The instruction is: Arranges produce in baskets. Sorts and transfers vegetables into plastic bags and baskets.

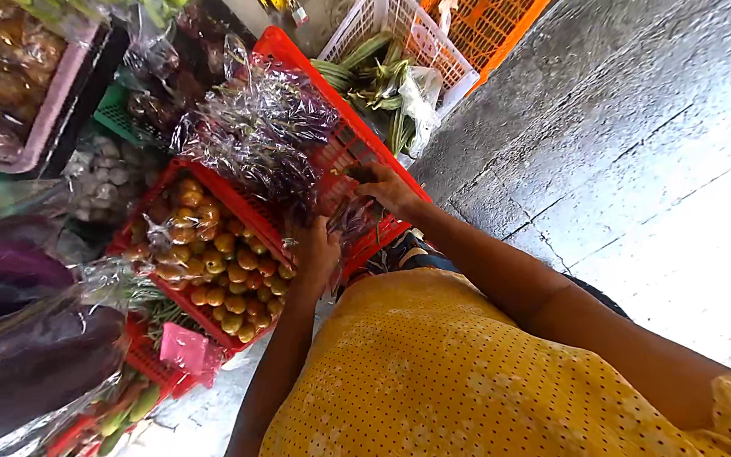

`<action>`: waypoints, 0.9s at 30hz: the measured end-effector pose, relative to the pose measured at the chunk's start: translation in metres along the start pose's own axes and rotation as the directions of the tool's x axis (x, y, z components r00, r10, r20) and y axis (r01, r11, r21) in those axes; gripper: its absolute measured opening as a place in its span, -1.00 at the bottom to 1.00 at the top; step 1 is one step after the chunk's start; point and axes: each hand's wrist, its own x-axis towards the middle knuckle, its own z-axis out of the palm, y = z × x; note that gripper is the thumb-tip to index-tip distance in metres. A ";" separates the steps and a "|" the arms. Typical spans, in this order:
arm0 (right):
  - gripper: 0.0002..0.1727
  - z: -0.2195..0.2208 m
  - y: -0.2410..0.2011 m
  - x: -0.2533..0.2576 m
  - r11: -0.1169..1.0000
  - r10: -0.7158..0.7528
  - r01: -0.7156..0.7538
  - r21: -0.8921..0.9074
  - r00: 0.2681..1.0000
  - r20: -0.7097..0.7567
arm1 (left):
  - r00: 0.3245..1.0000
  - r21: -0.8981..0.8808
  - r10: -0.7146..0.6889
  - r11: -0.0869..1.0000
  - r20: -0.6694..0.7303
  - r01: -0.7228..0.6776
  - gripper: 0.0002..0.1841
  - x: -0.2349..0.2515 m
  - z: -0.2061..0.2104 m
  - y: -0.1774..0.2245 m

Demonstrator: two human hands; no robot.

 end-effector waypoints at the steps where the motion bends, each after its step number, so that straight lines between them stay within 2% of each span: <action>1: -0.44 0.002 0.003 0.004 1.000 -0.006 0.006 -0.011 1.000 -0.006 | 1.000 -0.078 -0.019 0.997 -0.015 0.018 -0.60 -0.003 0.005 -0.003; 4: -0.42 0.006 0.013 0.014 1.000 0.000 0.001 0.014 0.996 -0.093 | 0.995 -0.387 -0.076 0.921 -0.061 0.047 -0.59 -0.009 0.015 -0.014; 7: -0.41 0.007 0.016 0.019 0.999 0.035 -0.031 0.023 0.983 -0.182 | 0.990 -0.676 -0.134 0.733 -0.046 0.068 -0.53 -0.016 0.021 -0.023; 10: -0.43 0.005 0.012 0.015 0.981 0.104 -0.092 0.168 0.992 -0.068 | 0.989 -0.833 -0.146 0.546 0.002 0.082 -0.46 -0.022 0.020 -0.026; 12: -0.45 0.007 0.010 0.008 0.923 0.075 -0.117 0.365 0.989 0.127 | 0.992 -0.869 -0.123 0.487 0.028 0.085 -0.42 -0.022 0.021 -0.028; 14: -0.36 0.010 0.012 0.005 0.900 -0.015 -0.088 0.428 0.973 0.232 | 0.994 -0.871 -0.099 0.484 0.040 0.084 -0.35 -0.022 0.022 -0.029; 16: -0.27 0.015 0.011 0.003 0.907 -0.057 -0.039 0.419 0.975 0.214 | 0.996 -0.868 -0.074 0.490 0.047 0.078 -0.30 -0.022 0.023 -0.029; 18: -0.29 0.013 0.011 0.003 0.906 -0.081 -0.008 0.424 0.978 0.192 | 0.996 -0.886 -0.053 0.454 0.075 0.091 -0.25 -0.021 0.026 -0.032; 22: -0.44 0.005 0.012 0.004 0.896 -0.106 0.010 0.444 0.976 0.192 | 0.985 -0.959 0.003 0.230 0.172 0.167 -0.26 -0.023 0.026 -0.036; 24: -0.51 0.003 0.012 0.005 0.908 -0.042 -0.031 0.418 0.986 0.164 | 0.976 -0.963 0.017 0.168 0.217 0.211 -0.25 -0.026 0.025 -0.036; 25: -0.46 0.002 0.013 0.006 0.919 0.004 -0.062 0.389 0.989 0.149 | 0.969 -0.958 0.022 0.157 0.245 0.238 -0.26 -0.027 0.025 -0.036; 27: -0.42 0.003 0.016 0.009 0.947 0.077 -0.106 0.303 0.991 0.108 | 0.954 -0.934 -0.009 0.202 0.299 0.295 -0.31 -0.026 0.026 -0.036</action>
